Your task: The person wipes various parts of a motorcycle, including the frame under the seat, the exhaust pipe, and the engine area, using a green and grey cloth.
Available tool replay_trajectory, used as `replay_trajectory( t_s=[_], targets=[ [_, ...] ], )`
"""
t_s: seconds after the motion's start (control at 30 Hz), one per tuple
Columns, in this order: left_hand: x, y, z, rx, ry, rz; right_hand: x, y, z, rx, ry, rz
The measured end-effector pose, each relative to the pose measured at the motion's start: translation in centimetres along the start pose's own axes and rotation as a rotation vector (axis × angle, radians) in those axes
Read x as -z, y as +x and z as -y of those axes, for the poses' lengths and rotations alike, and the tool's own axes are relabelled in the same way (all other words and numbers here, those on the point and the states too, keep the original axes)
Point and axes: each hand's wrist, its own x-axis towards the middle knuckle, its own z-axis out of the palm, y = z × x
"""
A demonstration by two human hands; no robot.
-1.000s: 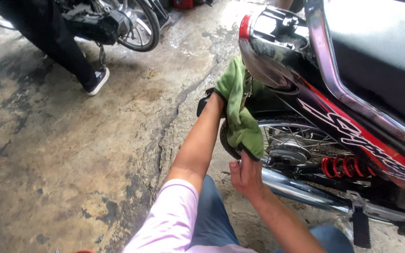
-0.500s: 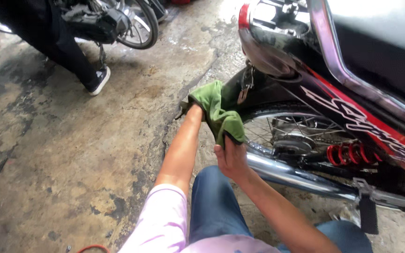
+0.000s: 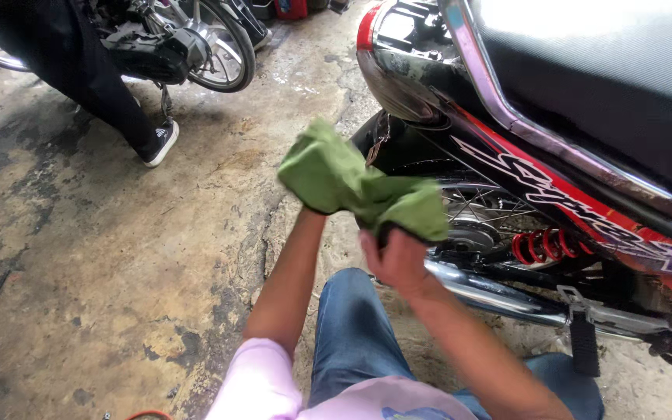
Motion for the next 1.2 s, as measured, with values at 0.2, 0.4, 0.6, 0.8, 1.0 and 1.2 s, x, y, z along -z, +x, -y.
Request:
replay_trajectory(
  t_s=[0.2,0.4,0.6,0.8,1.0,1.2],
  targets=[
    [2.5,7.3,-7.1,-0.208,0.377,0.129,12.3,8.5,-1.7,0.031,-0.632,-0.262],
    [4.5,13.8,-7.0,-0.227,0.628,0.345,15.0,19.3,1.7,0.242,-0.608,-0.172],
    [4.6,15.2,-3.2,-0.243,0.739,0.453,15.4,21.4,1.4,0.209,-0.332,-0.151],
    [4.1,17.4,0.2,-0.35,0.762,0.519,14.5,22.1,1.2,0.219,-0.342,-0.262],
    [3.6,17.9,-1.9,-0.302,0.756,0.455,13.8,23.9,2.4,0.161,-0.302,-0.326],
    [5.3,11.3,-4.3,-0.349,0.527,-0.037,14.2,22.8,2.0,0.216,-0.318,-0.37]
  ],
)
